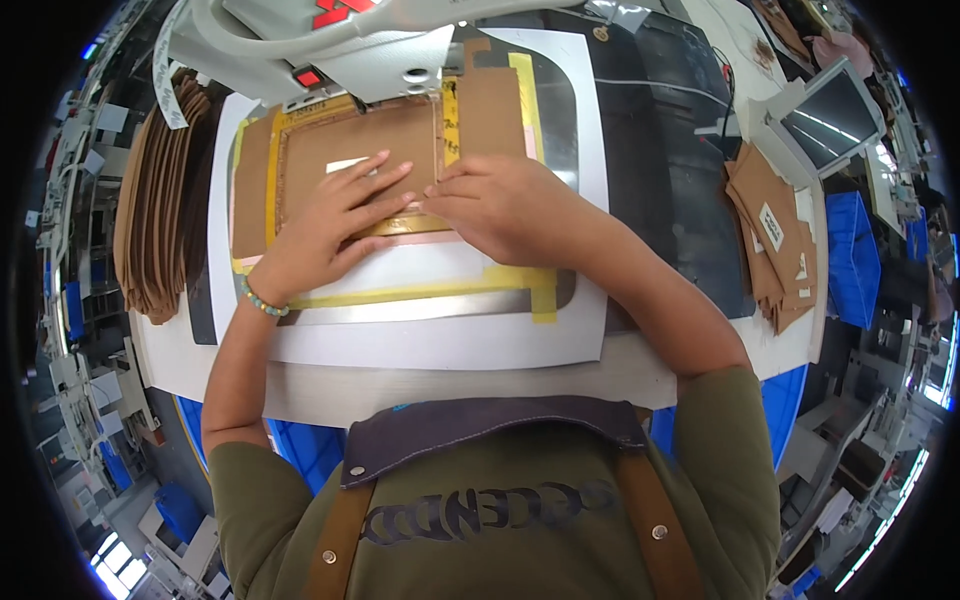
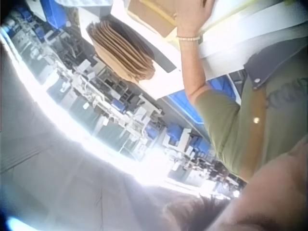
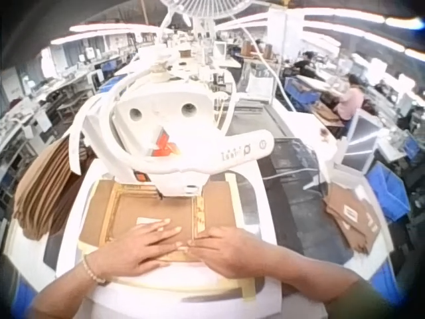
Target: Sewing labels and panels for leather bags at a workshop sewing station.
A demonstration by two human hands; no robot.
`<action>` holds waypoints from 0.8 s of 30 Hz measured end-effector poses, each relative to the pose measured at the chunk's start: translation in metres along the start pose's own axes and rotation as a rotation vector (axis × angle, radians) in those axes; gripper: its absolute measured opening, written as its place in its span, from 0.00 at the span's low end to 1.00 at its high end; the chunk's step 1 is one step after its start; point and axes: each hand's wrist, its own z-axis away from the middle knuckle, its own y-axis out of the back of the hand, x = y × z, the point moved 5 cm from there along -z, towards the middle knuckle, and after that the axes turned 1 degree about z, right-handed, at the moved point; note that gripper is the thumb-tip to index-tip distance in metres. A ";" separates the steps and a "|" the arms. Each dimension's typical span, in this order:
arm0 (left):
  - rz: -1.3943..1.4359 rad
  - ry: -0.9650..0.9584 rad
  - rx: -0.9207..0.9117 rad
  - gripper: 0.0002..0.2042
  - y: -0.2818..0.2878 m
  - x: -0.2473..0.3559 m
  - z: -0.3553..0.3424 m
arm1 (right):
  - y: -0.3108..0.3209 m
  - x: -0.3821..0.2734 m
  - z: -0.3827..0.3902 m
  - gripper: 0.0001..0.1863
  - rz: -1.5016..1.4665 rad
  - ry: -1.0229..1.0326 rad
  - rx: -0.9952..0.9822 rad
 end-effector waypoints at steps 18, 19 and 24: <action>-0.050 -0.055 0.014 0.30 -0.003 -0.009 -0.011 | -0.005 -0.015 0.003 0.18 0.144 -0.025 0.023; -0.043 -0.053 0.019 0.30 -0.001 -0.009 -0.012 | -0.005 -0.013 0.004 0.18 0.133 -0.050 0.017; -0.057 -0.046 0.031 0.28 0.000 -0.013 -0.015 | 0.010 0.005 0.010 0.17 0.131 -0.136 0.070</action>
